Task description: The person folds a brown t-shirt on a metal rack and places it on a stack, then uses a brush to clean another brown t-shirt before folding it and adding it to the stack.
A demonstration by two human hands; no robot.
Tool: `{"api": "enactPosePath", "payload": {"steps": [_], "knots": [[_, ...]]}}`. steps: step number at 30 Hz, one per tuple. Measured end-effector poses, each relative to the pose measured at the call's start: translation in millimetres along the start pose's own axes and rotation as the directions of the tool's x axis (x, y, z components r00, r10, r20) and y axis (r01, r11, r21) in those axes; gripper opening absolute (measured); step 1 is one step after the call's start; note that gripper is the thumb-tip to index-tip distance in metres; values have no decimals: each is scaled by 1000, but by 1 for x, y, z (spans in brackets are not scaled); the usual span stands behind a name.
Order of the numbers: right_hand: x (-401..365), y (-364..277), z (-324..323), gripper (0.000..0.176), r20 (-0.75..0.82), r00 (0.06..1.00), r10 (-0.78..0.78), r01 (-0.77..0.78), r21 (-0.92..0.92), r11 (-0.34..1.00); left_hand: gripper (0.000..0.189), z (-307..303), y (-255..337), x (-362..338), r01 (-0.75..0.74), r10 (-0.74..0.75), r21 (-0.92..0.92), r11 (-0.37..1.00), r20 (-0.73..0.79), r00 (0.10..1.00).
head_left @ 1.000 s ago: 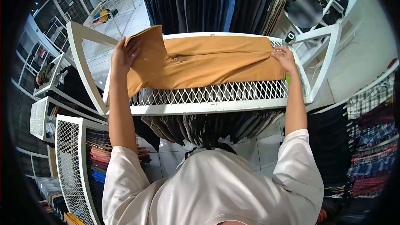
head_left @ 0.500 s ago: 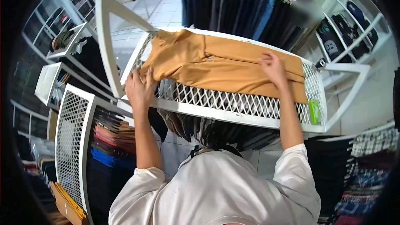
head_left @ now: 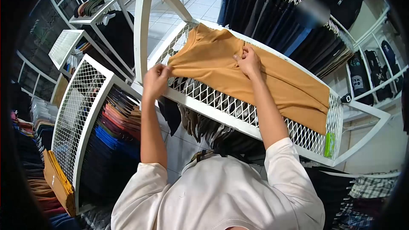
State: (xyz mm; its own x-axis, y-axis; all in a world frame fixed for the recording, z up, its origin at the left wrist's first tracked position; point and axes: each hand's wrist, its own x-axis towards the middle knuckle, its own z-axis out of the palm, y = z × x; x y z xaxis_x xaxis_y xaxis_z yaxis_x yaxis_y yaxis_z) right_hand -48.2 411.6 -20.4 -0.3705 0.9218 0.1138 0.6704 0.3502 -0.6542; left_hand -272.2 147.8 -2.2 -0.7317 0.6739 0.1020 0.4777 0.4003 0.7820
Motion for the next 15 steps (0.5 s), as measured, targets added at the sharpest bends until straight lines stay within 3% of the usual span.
{"api": "enactPosePath", "payload": {"steps": [4, 6, 9, 12, 14, 15], "knots": [[-2, 4, 2, 65, 52, 998, 27, -30, 56, 998, 38, -15, 18, 3, 50, -64, 232, 971, 53, 997], [2, 5, 3, 67, 59, 998, 34, -38, 58, 998, 39, -5, 16, 4, 38, -19, 478, 878, -44, 999], [13, 5, 3, 63, 126, 988, 85, -101, 126, 987, 36, 11, 14, -2, -4, 71, 456, 890, -131, 989], [24, -8, -4, 56, 42, 990, 133, -136, 92, 986, 32, 19, 5, -1, -28, 133, 456, 889, -200, 971], [37, -10, -9, 49, 172, 967, 190, -221, 187, 957, 27, 23, -2, 1, -136, 278, 448, 884, -268, 922], [38, -10, -8, 49, 166, 975, 150, -191, 276, 942, 27, 22, -1, 2, -135, 279, 448, 884, -272, 921]]}}
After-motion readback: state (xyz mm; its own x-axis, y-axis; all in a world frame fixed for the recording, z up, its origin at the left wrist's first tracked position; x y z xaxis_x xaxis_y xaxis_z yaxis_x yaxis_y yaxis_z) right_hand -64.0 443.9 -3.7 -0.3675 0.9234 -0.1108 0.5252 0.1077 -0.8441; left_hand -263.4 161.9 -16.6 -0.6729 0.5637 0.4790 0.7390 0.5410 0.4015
